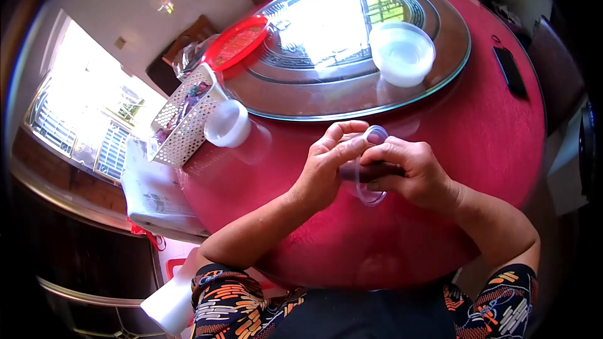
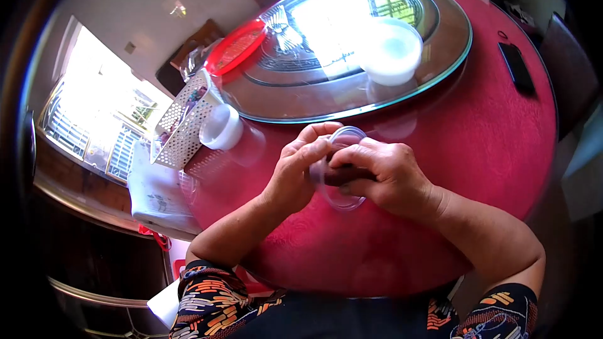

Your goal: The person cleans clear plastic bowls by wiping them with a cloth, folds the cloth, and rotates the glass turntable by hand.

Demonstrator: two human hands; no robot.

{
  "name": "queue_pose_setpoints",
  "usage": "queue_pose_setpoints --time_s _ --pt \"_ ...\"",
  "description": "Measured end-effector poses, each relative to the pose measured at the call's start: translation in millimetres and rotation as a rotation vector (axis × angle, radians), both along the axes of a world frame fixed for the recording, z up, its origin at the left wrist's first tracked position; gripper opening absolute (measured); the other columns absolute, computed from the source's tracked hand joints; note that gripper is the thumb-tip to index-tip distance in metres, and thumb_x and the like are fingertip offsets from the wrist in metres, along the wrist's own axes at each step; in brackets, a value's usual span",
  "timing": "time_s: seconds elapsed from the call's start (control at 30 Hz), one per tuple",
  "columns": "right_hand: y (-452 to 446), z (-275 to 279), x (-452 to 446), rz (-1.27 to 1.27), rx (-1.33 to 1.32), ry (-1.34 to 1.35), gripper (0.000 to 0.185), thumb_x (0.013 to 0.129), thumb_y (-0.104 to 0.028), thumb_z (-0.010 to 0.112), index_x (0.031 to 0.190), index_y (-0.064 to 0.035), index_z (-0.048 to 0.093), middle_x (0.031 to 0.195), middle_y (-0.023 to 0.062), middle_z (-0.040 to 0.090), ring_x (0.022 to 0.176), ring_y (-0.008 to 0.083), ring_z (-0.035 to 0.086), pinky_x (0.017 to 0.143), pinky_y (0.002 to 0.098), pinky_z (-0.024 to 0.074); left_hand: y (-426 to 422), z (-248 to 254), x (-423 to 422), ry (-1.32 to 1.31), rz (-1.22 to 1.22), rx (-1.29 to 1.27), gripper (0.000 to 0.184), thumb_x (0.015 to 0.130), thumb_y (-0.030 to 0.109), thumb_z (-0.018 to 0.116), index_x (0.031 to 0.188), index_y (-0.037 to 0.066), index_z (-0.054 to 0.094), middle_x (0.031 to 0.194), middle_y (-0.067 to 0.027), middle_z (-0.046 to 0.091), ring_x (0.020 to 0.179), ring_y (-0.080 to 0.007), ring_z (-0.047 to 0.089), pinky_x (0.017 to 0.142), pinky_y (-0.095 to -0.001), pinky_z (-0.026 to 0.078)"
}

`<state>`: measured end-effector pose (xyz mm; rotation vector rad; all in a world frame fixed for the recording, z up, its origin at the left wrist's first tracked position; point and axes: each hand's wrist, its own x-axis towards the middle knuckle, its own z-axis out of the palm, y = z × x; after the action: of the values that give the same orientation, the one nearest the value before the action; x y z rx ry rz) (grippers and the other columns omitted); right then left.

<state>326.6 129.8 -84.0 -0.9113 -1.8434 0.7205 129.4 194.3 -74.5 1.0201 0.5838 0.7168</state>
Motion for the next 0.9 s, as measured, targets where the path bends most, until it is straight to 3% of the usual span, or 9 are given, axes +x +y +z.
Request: queue_pose_setpoints --time_s 0.1,0.13,0.2,0.33,0.43,0.5,0.67,0.8,0.9 --pt "1.6 4.9 -8.8 -0.191 0.548 -0.26 0.034 0.071 -0.011 0.084 0.103 -0.0092 0.073 0.092 0.0099 0.067 0.08 0.0294 0.067 0.066 0.041 0.055 0.1 1.9 -1.4 -0.036 -0.153 -0.05 0.067 0.102 0.042 0.057 0.152 0.002 0.036 0.124 -0.0171 0.066 0.112 -0.0242 0.066 0.095 -0.0398 0.056" --pt "-2.3 11.7 -5.9 -0.216 0.608 -0.348 0.025 0.076 -0.013 0.074 0.102 -0.0111 0.075 0.099 0.0121 0.07 0.083 0.0278 0.069 0.071 0.0392 0.0568 2.0 -1.1 -2.7 -0.078 -0.247 -0.057 0.069 0.102 0.048 0.053 0.15 0.001 0.038 0.124 -0.0178 0.065 0.113 -0.025 0.066 0.094 -0.0403 0.057" --pt "-7.7 14.5 -8.9 -0.342 0.667 -0.397 0.024 0.079 -0.015 0.071 0.102 -0.0123 0.076 0.091 0.0123 0.068 0.075 0.0279 0.067 0.065 0.0388 0.0553 -1.9 -9.0 -1.0 -0.104 -0.255 -0.172 0.071 0.1 0.051 0.054 0.148 0.001 0.04 0.125 -0.0188 0.064 0.112 -0.0263 0.066 0.092 -0.0403 0.058" --pt "-12.0 14.1 -11.3 -0.524 0.612 -0.602 0.025 0.083 -0.023 0.071 0.105 -0.0119 0.074 0.085 0.0119 0.066 0.067 0.0277 0.064 0.06 0.0386 0.0533 -5.2 -2.0 -3.9 -0.192 -0.119 0.062 0.072 0.094 0.043 0.068 0.146 0.001 0.042 0.127 -0.0157 0.062 0.11 -0.0249 0.066 0.087 -0.038 0.06" --pt "-16.2 7.4 -14.1 -0.323 0.283 -0.524 0.031 0.087 -0.028 0.073 0.113 -0.0116 0.07 0.088 0.0136 0.067 0.073 0.0305 0.068 0.065 0.0416 0.0558 -13.1 2.5 -3.5 -0.211 0.003 0.134 0.075 0.089 0.035 0.078 0.147 0.003 0.043 0.121 -0.0157 0.065 0.107 -0.0241 0.068 0.094 -0.0374 0.057" --pt "-14.5 7.8 -9.6 -0.053 0.044 -0.319 0.034 0.084 -0.027 0.077 0.113 -0.0106 0.07 0.093 0.0146 0.068 0.082 0.0329 0.07 0.07 0.045 0.057 -8.2 -7.8 -3.6 -0.166 -0.028 0.147 0.07 0.095 0.044 0.067 0.147 0.002 0.043 0.118 -0.0149 0.066 0.106 -0.0241 0.068 0.094 -0.0371 0.056" --pt "-13.1 11.7 -11.1 -0.308 0.656 -0.412 0.026 0.082 -0.019 0.069 0.106 -0.0083 0.073 0.097 0.0149 0.068 0.079 0.0307 0.068 0.066 0.0419 0.0557 -6.2 -17.1 0.7 -0.157 -0.223 -0.252 0.068 0.1 0.058 0.049 0.14 0.003 0.052 0.118 -0.0148 0.067 0.1 -0.023 0.069 0.082 -0.036 0.058" --pt "-12.4 1.5 -10.8 -0.46 0.449 -0.627 0.023 0.089 -0.021 0.066 0.109 -0.0105 0.072 0.093 0.0161 0.067 0.077 0.0302 0.067 0.066 0.0414 0.0555 -4.1 -9.1 -0.7 -0.102 -0.057 0.079 0.066 0.1 0.048 0.055 0.142 -0.002 0.047 0.119 -0.0172 0.067 0.1 -0.027 0.07 0.081 -0.0351 0.059" --pt "-13.8 3.5 -10.4 -0.046 -0.067 -0.268 0.023 0.094 -0.024 0.068 0.112 -0.01 0.07 0.094 0.0178 0.069 0.083 0.0298 0.071 0.069 0.0407 0.056 -9.4 -8.6 -1.6 -0.13 -0.002 0.268 0.067 0.096 0.041 0.061 0.143 -0.004 0.047 0.117 -0.0178 0.067 0.099 -0.0229 0.068 0.087 -0.0332 0.054"
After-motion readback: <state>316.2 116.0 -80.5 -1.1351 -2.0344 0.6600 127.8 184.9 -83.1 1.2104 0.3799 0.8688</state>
